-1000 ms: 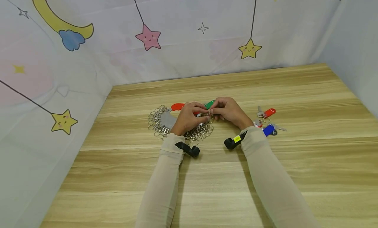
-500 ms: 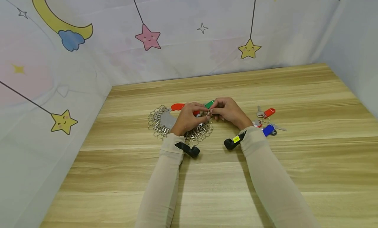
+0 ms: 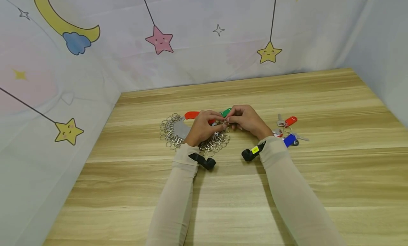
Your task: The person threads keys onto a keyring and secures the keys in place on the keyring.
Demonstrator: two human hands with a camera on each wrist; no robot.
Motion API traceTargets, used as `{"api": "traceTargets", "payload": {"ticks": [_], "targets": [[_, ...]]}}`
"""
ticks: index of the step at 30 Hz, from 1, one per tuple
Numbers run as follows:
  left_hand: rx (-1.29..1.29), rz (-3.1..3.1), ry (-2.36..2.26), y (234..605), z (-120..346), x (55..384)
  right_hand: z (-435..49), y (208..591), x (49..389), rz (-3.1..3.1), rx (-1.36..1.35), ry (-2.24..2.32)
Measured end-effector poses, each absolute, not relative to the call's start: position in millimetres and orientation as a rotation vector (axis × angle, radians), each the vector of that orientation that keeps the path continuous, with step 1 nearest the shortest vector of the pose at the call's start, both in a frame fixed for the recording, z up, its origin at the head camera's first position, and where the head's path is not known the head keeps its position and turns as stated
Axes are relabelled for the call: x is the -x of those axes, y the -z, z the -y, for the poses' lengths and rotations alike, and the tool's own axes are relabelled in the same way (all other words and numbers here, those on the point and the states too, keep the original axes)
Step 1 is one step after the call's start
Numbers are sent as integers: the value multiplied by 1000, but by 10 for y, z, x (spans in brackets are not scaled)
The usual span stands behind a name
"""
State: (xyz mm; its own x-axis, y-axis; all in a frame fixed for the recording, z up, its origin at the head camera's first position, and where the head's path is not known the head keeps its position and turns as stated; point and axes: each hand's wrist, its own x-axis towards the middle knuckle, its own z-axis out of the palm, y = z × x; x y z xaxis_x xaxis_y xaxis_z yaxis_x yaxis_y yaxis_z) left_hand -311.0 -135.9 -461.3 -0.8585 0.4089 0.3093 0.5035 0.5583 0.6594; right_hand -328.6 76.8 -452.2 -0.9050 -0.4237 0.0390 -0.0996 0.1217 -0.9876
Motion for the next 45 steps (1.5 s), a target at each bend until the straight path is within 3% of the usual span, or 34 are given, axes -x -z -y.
{"api": "traceTargets", "payload": {"ticks": [45], "targets": [[792, 2662, 1164, 4602, 1363, 3114, -795, 4525, 3282, -2111, 569, 1884]]}}
